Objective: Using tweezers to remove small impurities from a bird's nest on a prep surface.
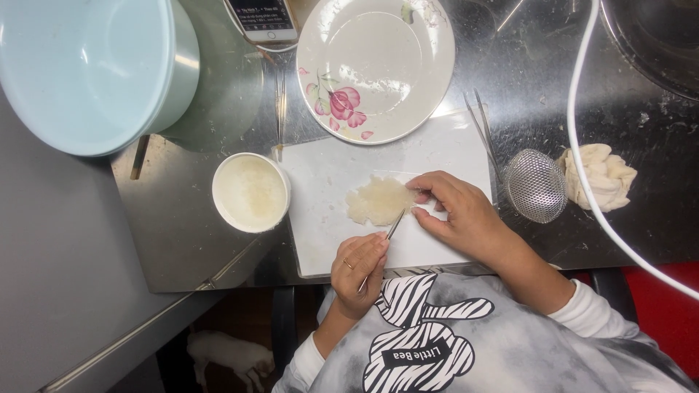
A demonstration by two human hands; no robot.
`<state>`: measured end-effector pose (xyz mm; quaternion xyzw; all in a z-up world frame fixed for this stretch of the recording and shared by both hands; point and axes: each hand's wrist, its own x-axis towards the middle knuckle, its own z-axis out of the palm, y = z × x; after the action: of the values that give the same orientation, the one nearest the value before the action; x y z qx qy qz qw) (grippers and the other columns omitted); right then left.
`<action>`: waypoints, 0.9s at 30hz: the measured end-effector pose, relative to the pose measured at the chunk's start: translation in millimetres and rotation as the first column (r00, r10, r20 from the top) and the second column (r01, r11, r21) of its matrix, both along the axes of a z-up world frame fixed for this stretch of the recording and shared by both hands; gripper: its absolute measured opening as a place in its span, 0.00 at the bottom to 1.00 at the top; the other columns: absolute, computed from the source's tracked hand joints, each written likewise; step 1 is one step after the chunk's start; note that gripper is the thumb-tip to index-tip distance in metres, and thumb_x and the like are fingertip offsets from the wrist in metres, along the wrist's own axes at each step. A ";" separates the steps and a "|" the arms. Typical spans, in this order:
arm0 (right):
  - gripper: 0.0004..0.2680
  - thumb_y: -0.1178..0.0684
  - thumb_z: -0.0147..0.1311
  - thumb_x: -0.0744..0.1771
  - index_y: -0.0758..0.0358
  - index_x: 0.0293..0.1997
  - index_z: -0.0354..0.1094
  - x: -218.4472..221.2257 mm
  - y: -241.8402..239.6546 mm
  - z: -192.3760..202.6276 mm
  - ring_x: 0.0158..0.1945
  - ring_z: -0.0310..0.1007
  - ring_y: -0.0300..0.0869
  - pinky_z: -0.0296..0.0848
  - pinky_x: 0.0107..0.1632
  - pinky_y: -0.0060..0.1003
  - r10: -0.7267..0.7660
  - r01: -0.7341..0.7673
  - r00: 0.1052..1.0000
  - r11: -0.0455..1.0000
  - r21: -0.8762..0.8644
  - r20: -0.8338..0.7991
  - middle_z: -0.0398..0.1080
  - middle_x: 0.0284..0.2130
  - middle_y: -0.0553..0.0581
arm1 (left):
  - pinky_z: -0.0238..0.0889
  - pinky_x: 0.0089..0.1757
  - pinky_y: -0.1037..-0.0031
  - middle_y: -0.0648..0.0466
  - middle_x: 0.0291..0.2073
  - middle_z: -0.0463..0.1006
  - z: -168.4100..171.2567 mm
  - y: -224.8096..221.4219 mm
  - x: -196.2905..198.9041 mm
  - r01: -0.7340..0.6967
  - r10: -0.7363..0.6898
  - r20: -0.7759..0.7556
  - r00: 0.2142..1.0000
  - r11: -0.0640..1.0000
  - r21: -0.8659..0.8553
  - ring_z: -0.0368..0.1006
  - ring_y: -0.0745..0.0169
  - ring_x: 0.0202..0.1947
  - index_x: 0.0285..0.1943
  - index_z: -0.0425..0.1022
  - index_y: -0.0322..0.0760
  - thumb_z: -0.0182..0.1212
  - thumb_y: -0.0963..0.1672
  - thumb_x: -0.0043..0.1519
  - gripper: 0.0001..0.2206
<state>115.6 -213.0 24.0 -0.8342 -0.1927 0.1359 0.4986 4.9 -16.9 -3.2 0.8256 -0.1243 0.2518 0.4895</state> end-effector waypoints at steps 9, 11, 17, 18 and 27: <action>0.13 0.61 0.61 0.63 0.65 0.52 0.70 2.0 0.0 3.4 0.40 0.80 0.52 0.80 0.37 0.41 -0.001 0.001 1.000 1.000 -0.003 -0.017 0.77 0.40 0.62 | 0.72 0.40 0.60 0.41 0.40 0.86 4.4 0.4 1.6 -0.007 0.008 0.007 1.000 0.999 -0.038 0.83 0.42 0.38 0.47 0.83 0.29 0.59 0.39 0.64 0.08; 0.12 0.60 0.61 0.63 0.64 0.51 0.71 1.7 -0.2 5.0 0.40 0.80 0.52 0.80 0.37 0.42 0.003 -0.003 1.000 1.000 -0.002 -0.012 0.77 0.41 0.62 | 0.72 0.39 0.60 0.41 0.40 0.86 7.6 0.8 3.5 -0.009 0.010 0.006 1.000 0.998 -0.063 0.83 0.42 0.38 0.47 0.82 0.28 0.59 0.39 0.64 0.08; 0.11 0.60 0.61 0.63 0.63 0.49 0.72 3.1 1.4 14.3 0.42 0.80 0.55 0.80 0.39 0.46 0.007 -0.007 1.000 1.000 0.010 0.021 0.76 0.44 0.63 | 0.73 0.39 0.60 0.39 0.38 0.86 11.5 0.7 5.0 -0.041 0.038 -0.024 0.999 0.989 -0.141 0.83 0.42 0.37 0.45 0.82 0.25 0.58 0.38 0.64 0.08; 0.11 0.60 0.61 0.63 0.62 0.50 0.72 1.8 1.3 12.8 0.42 0.80 0.55 0.81 0.39 0.46 0.002 -0.002 1.000 1.000 0.019 0.016 0.76 0.45 0.64 | 0.73 0.39 0.60 0.39 0.38 0.86 12.8 0.3 5.5 -0.050 0.046 -0.027 0.999 0.989 -0.141 0.83 0.42 0.37 0.46 0.82 0.25 0.58 0.38 0.64 0.08; 0.12 0.60 0.61 0.63 0.64 0.50 0.71 1.3 1.0 12.3 0.41 0.80 0.54 0.80 0.37 0.43 0.001 -0.001 1.000 1.000 -0.009 0.022 0.76 0.45 0.63 | 0.73 0.40 0.61 0.42 0.39 0.86 10.0 2.0 -1.3 -0.022 0.022 0.040 0.999 1.000 0.004 0.83 0.45 0.38 0.46 0.82 0.29 0.61 0.39 0.63 0.07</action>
<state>116.8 -212.0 36.3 -0.8377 -0.1980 0.1278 0.4926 3.6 -14.9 6.8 0.8229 -0.1254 0.2733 0.4821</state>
